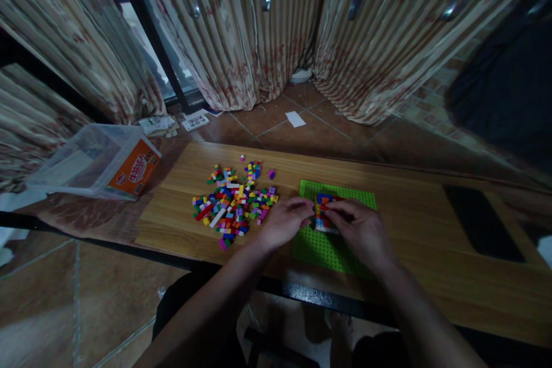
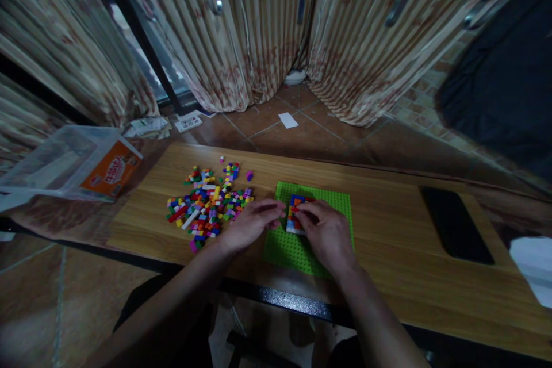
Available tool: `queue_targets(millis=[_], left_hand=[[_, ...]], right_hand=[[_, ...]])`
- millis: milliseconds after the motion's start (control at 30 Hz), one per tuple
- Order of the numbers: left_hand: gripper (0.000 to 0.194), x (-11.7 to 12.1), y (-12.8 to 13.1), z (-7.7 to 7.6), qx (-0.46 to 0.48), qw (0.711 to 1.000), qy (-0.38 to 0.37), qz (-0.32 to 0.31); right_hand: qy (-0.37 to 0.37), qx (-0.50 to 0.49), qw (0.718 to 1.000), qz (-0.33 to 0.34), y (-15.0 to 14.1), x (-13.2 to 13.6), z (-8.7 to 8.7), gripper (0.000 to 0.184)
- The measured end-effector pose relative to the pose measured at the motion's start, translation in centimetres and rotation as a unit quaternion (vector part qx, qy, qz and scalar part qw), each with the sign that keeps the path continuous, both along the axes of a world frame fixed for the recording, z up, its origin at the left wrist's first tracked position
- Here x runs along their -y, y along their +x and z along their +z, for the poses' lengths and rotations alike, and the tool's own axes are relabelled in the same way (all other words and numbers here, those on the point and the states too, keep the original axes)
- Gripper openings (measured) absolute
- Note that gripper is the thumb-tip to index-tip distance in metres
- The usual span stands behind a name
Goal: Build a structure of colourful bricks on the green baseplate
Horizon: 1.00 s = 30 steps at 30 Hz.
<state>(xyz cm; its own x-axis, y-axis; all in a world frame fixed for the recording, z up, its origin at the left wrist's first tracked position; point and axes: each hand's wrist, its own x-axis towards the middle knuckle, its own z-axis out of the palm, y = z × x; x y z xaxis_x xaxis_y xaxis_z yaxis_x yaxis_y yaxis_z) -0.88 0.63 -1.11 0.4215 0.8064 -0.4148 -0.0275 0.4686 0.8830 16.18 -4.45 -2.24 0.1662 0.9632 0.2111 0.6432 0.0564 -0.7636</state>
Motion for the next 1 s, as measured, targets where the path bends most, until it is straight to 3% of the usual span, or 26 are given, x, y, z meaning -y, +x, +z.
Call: queue_targets(millis=[233, 500, 1000], left_hand=[[0.029, 0.4, 0.3, -0.2, -0.087, 0.992, 0.088, -0.04], [0.041, 0.8, 0.4, -0.3, -0.151, 0.965, 0.194, -0.089], [0.04, 1.2, 0.6, -0.4, -0.178, 0.945, 0.26, -0.086]], right_hand=[[0.001, 0.034, 0.999, -0.029, -0.1, -0.7, -0.8, 0.021], [-0.005, 0.048, 0.997, -0.052, -0.5, -0.8, -0.4, 0.019], [0.045, 0.041, 0.998, -0.022, -0.9, -0.4, -0.1, 0.018]])
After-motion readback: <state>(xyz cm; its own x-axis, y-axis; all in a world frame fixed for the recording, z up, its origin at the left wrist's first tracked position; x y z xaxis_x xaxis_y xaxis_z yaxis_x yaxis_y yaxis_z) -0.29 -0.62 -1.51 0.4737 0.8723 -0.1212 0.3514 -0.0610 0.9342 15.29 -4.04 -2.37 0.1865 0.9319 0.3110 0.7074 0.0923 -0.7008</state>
